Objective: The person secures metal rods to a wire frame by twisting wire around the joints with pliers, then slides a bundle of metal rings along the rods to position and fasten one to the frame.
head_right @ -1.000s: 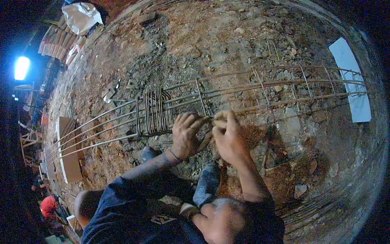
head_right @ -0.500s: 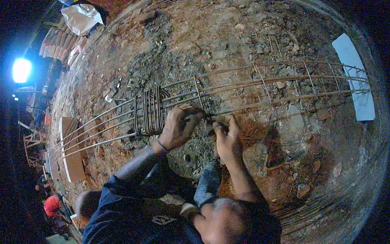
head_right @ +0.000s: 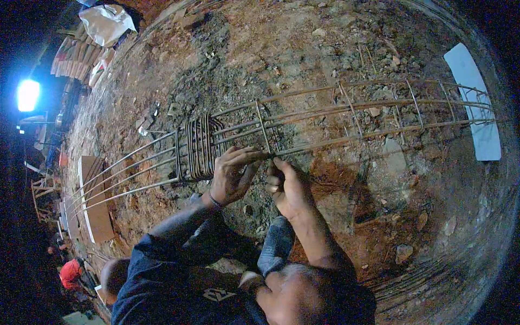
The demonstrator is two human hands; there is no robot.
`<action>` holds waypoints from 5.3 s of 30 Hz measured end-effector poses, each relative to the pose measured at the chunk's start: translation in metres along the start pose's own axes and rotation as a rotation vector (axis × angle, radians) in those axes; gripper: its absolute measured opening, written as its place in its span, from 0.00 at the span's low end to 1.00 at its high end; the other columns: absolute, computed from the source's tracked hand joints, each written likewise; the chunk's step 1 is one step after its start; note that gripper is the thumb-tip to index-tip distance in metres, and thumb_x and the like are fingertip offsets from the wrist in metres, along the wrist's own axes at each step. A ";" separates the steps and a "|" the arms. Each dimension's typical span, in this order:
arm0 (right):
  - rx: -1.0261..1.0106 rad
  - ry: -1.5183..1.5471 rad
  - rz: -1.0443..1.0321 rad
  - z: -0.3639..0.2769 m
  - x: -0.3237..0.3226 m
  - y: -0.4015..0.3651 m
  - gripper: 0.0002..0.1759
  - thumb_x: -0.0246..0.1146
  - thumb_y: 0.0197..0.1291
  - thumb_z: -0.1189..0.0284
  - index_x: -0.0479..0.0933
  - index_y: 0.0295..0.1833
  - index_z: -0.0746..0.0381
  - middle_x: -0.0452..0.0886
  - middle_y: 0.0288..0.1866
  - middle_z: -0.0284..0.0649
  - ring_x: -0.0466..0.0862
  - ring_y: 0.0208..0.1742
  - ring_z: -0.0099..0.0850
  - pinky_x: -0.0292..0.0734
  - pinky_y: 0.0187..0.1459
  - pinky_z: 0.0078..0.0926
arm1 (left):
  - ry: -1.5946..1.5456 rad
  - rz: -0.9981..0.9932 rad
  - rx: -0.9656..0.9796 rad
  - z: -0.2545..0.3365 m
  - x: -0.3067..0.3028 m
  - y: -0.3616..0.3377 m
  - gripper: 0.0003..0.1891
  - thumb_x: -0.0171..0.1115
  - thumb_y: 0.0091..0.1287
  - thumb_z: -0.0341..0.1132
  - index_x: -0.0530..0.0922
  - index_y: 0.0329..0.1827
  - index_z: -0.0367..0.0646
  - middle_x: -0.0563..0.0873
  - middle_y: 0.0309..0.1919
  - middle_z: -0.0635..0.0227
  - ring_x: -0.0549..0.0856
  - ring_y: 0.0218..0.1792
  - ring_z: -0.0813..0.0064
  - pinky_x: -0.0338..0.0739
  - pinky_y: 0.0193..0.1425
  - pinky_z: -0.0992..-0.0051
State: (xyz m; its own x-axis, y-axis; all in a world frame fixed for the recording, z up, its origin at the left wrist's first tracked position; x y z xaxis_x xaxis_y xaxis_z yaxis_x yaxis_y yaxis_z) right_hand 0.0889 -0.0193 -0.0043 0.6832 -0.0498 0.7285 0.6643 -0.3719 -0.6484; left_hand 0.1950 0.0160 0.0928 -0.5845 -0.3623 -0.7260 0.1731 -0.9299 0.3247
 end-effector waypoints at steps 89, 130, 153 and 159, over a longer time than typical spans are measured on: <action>-0.484 -2.349 0.530 -0.028 0.095 -0.127 0.13 0.53 0.52 0.79 0.72 0.44 0.72 0.76 0.36 0.60 0.76 0.40 0.55 0.68 0.44 0.48 | -1.665 0.155 -1.153 0.048 0.133 -0.041 0.21 0.65 0.54 0.45 0.76 0.38 0.34 0.81 0.31 0.64 0.78 0.32 0.72 0.72 0.39 0.69; 0.283 -2.743 0.680 -0.031 0.128 -0.162 0.15 0.58 0.58 0.66 0.71 0.38 0.70 0.77 0.27 0.55 0.80 0.22 0.44 0.74 0.23 0.38 | -2.014 0.398 -1.334 0.053 0.121 -0.011 0.13 0.63 0.59 0.44 0.71 0.29 0.45 0.71 0.17 0.73 0.74 0.19 0.77 0.69 0.17 0.76; 0.310 -2.329 0.687 -0.054 0.102 -0.171 0.22 0.55 0.60 0.58 0.73 0.32 0.70 0.76 0.22 0.51 0.78 0.23 0.44 0.74 0.27 0.42 | 0.030 0.199 -0.483 -0.067 -0.045 0.062 0.25 0.56 0.60 0.50 0.71 0.49 0.35 0.73 0.50 0.48 0.72 0.55 0.57 0.60 0.62 0.56; 0.154 -2.627 0.618 -0.087 0.072 -0.162 0.21 0.51 0.63 0.58 0.70 0.45 0.67 0.76 0.31 0.53 0.79 0.32 0.45 0.74 0.31 0.46 | 0.268 -0.135 -0.302 -0.093 0.036 0.092 0.31 0.60 0.55 0.52 0.69 0.57 0.40 0.73 0.55 0.56 0.72 0.57 0.60 0.64 0.61 0.59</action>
State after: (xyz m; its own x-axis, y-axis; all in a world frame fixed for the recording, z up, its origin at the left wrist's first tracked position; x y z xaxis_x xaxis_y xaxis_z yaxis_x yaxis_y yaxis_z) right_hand 0.0043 -0.0428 0.1726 -0.4872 0.4536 -0.7463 0.3345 -0.6925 -0.6392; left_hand 0.2637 -0.0882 0.0398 -0.3979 -0.2026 -0.8948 0.3568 -0.9327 0.0525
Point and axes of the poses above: each hand's wrist, its own y-axis towards the middle knuckle, its own x-axis out of the palm, z = x × y, the point moved 7 cm from there along y, towards the middle knuckle
